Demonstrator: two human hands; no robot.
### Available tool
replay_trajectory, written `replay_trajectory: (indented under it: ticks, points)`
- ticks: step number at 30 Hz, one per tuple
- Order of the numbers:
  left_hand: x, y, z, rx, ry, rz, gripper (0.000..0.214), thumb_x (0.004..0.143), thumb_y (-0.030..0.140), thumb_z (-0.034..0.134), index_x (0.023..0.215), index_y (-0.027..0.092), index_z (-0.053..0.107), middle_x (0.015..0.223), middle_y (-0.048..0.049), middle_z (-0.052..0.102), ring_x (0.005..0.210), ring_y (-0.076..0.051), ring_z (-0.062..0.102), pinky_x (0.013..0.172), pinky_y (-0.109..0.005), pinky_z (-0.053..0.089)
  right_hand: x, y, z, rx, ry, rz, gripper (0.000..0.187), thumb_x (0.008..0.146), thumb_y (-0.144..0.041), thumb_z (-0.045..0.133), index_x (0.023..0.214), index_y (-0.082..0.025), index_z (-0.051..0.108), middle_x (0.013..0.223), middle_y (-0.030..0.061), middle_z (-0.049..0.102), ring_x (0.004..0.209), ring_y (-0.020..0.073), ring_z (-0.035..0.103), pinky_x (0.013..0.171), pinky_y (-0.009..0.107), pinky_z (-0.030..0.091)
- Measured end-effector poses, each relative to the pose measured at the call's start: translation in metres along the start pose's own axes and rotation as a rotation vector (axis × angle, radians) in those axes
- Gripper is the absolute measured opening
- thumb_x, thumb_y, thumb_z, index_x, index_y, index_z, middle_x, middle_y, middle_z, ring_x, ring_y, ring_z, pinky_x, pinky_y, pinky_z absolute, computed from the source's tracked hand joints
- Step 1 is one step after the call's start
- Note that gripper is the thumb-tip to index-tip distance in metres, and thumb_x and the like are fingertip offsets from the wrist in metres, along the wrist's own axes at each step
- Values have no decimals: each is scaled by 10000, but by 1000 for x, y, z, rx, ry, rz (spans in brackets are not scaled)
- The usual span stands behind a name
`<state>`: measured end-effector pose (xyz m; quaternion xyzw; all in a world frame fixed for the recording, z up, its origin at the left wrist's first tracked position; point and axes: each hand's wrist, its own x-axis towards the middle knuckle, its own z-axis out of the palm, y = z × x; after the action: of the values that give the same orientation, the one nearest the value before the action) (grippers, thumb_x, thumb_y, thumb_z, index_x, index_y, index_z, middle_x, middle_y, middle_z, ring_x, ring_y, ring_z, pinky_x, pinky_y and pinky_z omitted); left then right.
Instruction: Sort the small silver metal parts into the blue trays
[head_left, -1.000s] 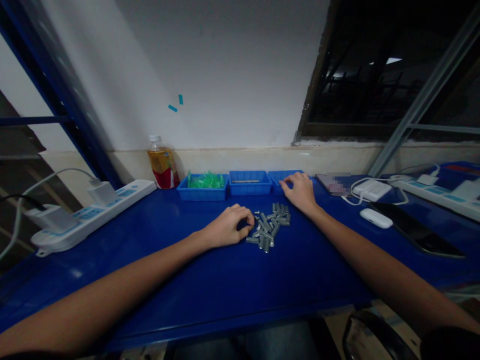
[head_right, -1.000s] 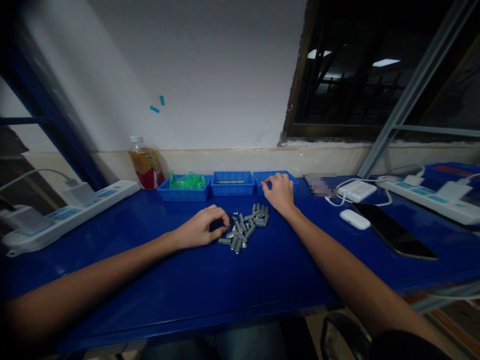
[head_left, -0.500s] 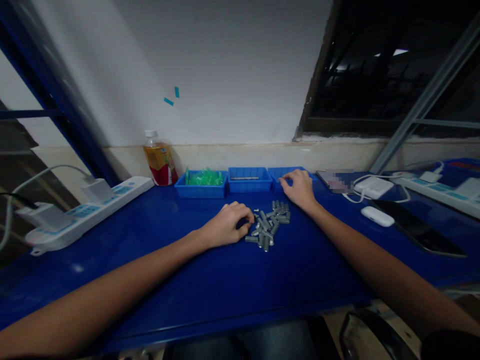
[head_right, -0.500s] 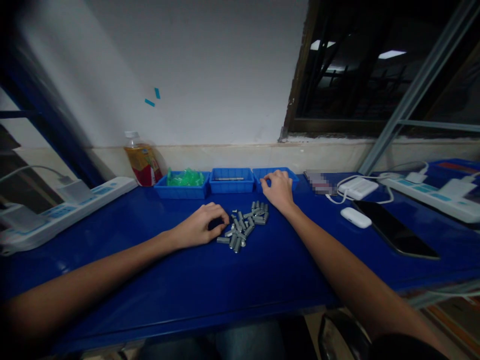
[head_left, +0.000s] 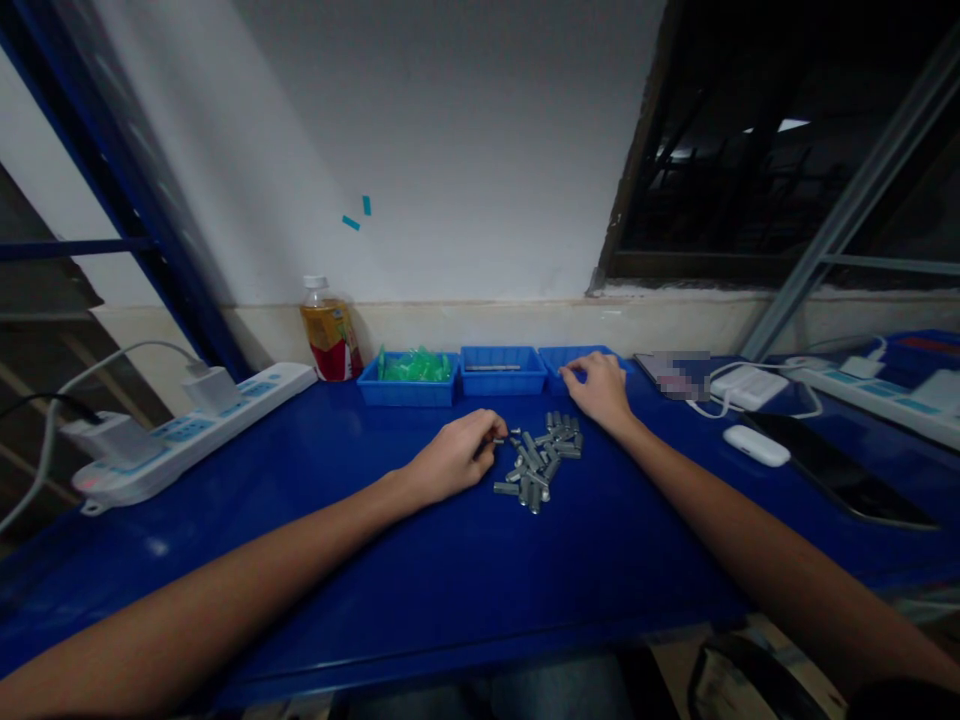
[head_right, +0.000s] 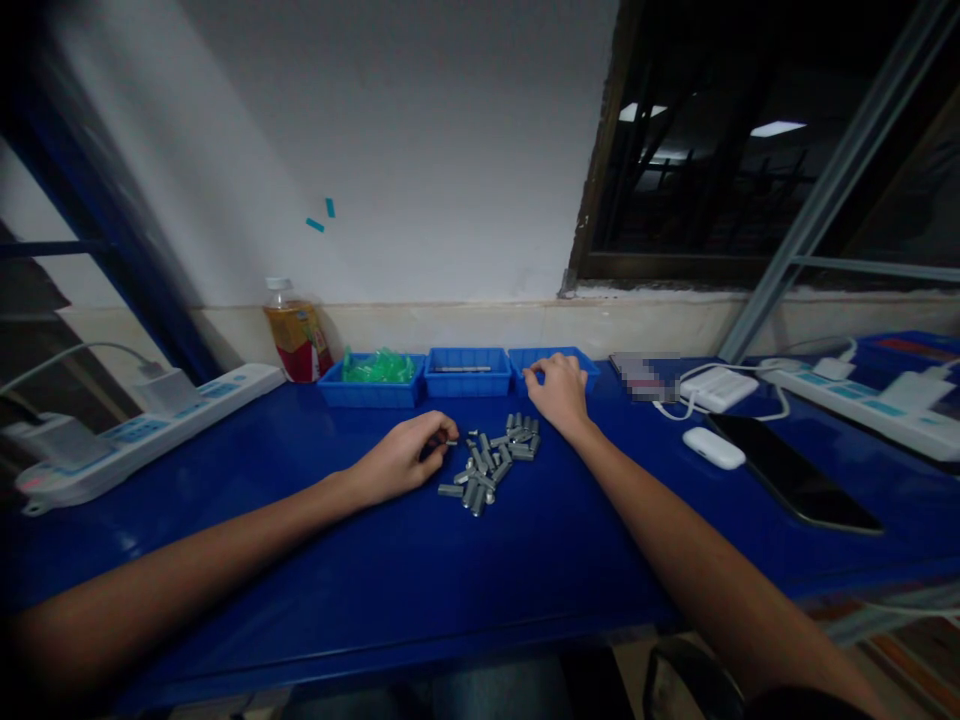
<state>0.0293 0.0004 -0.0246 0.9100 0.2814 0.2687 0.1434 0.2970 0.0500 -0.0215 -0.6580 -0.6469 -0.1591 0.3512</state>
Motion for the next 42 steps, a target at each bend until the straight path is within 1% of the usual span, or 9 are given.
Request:
replay_trajectory:
  ticks: [6, 9, 15, 18, 23, 28, 31, 36, 42]
  points:
    - [1, 0, 0, -133, 62, -34, 163, 787, 103, 483, 929, 180, 508, 874, -29, 580, 773, -143, 567, 699, -272, 467, -1, 1, 0, 3, 18, -18, 270, 849, -374, 481, 814, -201, 685, 896, 98, 623, 927, 281, 483, 717, 375, 350]
    - [3, -2, 0, -346, 127, -117, 134, 789, 114, 505, 911, 169, 494, 888, -39, 590, 812, -146, 590, 737, -287, 482, -6, -11, -8, 2, 28, -80, 242, 855, -356, 497, 817, -197, 676, 891, 98, 623, 938, 279, 480, 738, 377, 344]
    - [8, -14, -1, -862, 247, -318, 216, 760, 138, 591, 936, 152, 469, 840, -17, 596, 785, -123, 623, 783, -299, 482, -35, -74, -34, 161, -118, -588, 208, 856, -328, 541, 1001, -197, 612, 945, 72, 630, 952, 237, 510, 798, 370, 335]
    - [8, -16, -1, -972, 264, -344, 285, 742, 184, 645, 962, 153, 467, 829, -9, 617, 764, -118, 627, 762, -282, 477, -47, -95, -38, 168, -187, -736, 179, 878, -277, 518, 1007, -183, 600, 928, 78, 629, 921, 225, 519, 798, 370, 334]
    - [7, -12, -3, -975, 217, -328, 314, 766, 253, 659, 996, 149, 472, 816, -21, 643, 729, -115, 620, 701, -259, 464, -50, -96, -33, 195, -189, -724, 146, 910, -234, 470, 925, -167, 599, 861, 80, 627, 844, 210, 519, 735, 340, 341]
    - [7, -8, -6, -931, 202, -316, 344, 740, 237, 684, 1012, 147, 493, 825, -18, 629, 773, -124, 613, 756, -279, 464, -49, -94, -27, 241, -158, -644, 171, 925, -236, 447, 886, -173, 601, 818, 59, 630, 804, 195, 527, 709, 327, 346]
    - [7, -7, -6, -857, 197, -313, 317, 710, 240, 713, 952, 145, 532, 838, -9, 608, 765, -115, 587, 774, -281, 459, -50, -95, -26, 258, -144, -586, 198, 931, -250, 439, 844, -182, 603, 793, 56, 633, 797, 194, 536, 699, 326, 352]
    - [9, -8, -4, -754, 162, -321, 217, 787, 326, 630, 859, 129, 573, 772, -9, 596, 722, -117, 548, 698, -262, 433, -51, -96, -27, 282, -151, -554, 214, 932, -260, 438, 812, -183, 597, 775, 51, 634, 790, 191, 545, 700, 318, 359]
    - [10, -10, -5, -707, 164, -346, 294, 816, 428, 563, 799, 135, 577, 701, 7, 571, 661, -118, 518, 657, -253, 412, -53, -97, -30, 281, -132, -612, 159, 889, -268, 508, 993, -169, 576, 888, 79, 642, 820, 210, 548, 724, 337, 370]
